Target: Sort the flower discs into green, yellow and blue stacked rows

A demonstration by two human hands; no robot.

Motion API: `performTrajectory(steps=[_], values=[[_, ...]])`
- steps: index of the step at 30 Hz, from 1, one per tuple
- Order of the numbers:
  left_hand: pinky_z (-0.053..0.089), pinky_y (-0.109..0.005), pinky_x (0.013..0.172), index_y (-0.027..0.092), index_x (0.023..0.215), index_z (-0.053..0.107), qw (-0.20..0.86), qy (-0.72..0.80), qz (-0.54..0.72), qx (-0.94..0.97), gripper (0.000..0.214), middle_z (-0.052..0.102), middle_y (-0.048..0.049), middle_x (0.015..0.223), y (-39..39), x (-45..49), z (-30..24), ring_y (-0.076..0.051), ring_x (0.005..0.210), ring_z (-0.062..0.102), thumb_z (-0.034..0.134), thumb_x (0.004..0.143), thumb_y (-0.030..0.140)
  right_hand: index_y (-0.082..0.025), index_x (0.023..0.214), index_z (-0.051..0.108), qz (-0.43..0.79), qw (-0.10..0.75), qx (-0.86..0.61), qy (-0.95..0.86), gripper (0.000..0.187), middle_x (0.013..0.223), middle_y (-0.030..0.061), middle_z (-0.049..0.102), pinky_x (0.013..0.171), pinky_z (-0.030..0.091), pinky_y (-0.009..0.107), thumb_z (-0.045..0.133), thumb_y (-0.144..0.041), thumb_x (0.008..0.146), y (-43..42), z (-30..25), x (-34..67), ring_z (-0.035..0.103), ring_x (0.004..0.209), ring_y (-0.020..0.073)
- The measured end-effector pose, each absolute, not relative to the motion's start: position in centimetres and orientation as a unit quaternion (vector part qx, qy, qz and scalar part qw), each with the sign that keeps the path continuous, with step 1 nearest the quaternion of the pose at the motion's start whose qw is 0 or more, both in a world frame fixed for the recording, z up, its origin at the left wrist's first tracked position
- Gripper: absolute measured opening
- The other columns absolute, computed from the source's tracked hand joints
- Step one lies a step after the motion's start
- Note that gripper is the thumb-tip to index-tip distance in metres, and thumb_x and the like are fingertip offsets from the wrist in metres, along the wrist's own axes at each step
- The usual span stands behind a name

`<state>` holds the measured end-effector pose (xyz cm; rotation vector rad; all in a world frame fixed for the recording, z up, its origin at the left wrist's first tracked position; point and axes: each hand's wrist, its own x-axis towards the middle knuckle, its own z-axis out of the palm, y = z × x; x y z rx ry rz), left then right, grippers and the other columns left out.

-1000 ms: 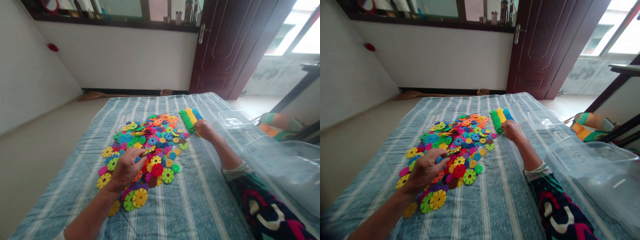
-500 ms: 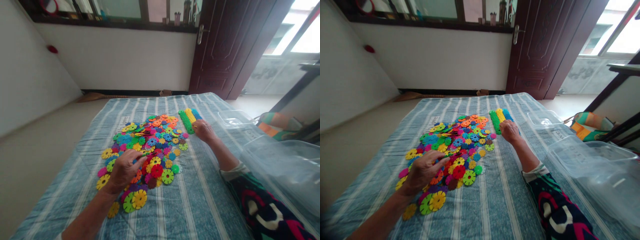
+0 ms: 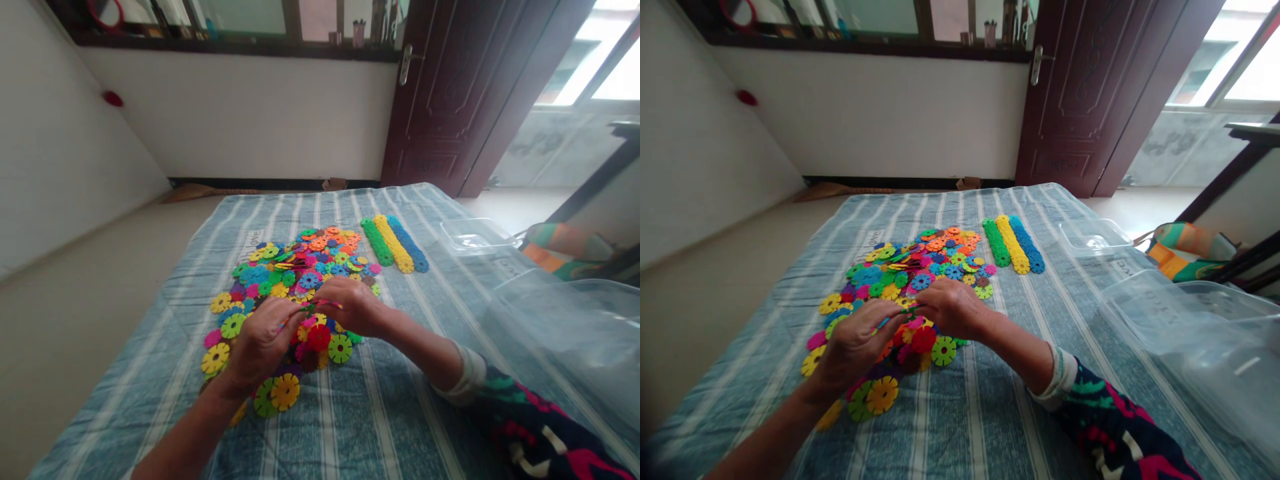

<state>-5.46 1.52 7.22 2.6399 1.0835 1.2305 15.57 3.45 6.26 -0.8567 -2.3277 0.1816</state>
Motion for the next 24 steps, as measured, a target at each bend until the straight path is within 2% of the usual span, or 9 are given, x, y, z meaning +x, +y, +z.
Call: performTrajectory(steps=[8, 12, 14, 17, 20, 24], values=[[0.056, -0.029, 0.073, 0.020, 0.091, 0.068, 0.040, 0.340, 0.385, 0.857, 0.015, 0.073, -0.0044, 0.084, 0.8, -4.6, 7.1, -0.017, 0.078, 0.068, 0.054, 0.094, 0.027, -0.019, 0.080, 0.065, 0.071, 0.265, -0.324, -0.905, 0.022, 0.080, 0.0028, 0.063, 0.069, 0.042, 0.026, 0.051, -0.013, 0.095, 4.0, 7.2, 16.7, 0.055, 0.077, 0.0121], [0.056, -0.031, 0.078, 0.020, 0.088, 0.067, 0.026, 0.338, 0.387, 0.858, 0.014, 0.073, -0.0049, 0.084, 0.9, -4.6, 6.9, -0.019, 0.081, 0.069, 0.056, 0.092, 0.025, -0.018, 0.064, 0.060, -0.019, 0.240, -0.446, -0.862, 0.032, 0.069, 0.0020, 0.056, 0.065, 0.035, 0.028, 0.049, -0.009, 0.092, 6.8, 7.6, 22.0, 0.049, 0.070, 0.0132], [0.057, -0.032, 0.079, 0.020, 0.087, 0.068, 0.025, 0.334, 0.381, 0.862, 0.014, 0.073, -0.0050, 0.084, 1.0, -4.7, 6.7, -0.019, 0.083, 0.068, 0.055, 0.092, 0.025, -0.017, 0.064, 0.062, -0.049, 0.229, -0.523, -0.820, 0.031, 0.069, 0.0023, 0.055, 0.064, 0.032, 0.028, 0.049, -0.010, 0.091, 8.0, 7.6, 25.0, 0.048, 0.070, 0.0136], [0.057, -0.033, 0.081, 0.021, 0.086, 0.067, 0.021, 0.331, 0.369, 0.868, 0.016, 0.072, -0.0049, 0.083, 1.2, -4.7, 6.4, -0.019, 0.083, 0.068, 0.053, 0.092, 0.024, -0.016, 0.064, 0.064, -0.060, 0.163, -0.598, -0.783, 0.028, 0.073, 0.0051, 0.059, 0.063, 0.030, 0.029, 0.050, -0.009, 0.088, 8.9, 7.3, 28.3, 0.051, 0.072, 0.0154], [0.056, -0.032, 0.081, 0.020, 0.086, 0.067, 0.019, 0.328, 0.360, 0.873, 0.016, 0.072, -0.0044, 0.083, 1.3, -4.6, 6.2, -0.019, 0.083, 0.068, 0.053, 0.092, 0.023, -0.015, 0.068, 0.068, -0.054, 0.113, -0.625, -0.771, 0.027, 0.080, 0.0080, 0.064, 0.062, 0.030, 0.029, 0.050, -0.009, 0.087, 9.1, 6.8, 29.6, 0.055, 0.076, 0.0172], [0.056, -0.032, 0.081, 0.021, 0.085, 0.067, 0.014, 0.321, 0.355, 0.878, 0.015, 0.072, -0.0046, 0.084, 1.5, -4.6, 6.0, -0.019, 0.084, 0.067, 0.054, 0.092, 0.022, -0.015, 0.072, 0.071, -0.048, 0.092, -0.623, -0.775, 0.030, 0.084, 0.0111, 0.068, 0.065, 0.033, 0.030, 0.048, -0.013, 0.091, 9.5, 6.1, 29.6, 0.058, 0.080, 0.0189]])
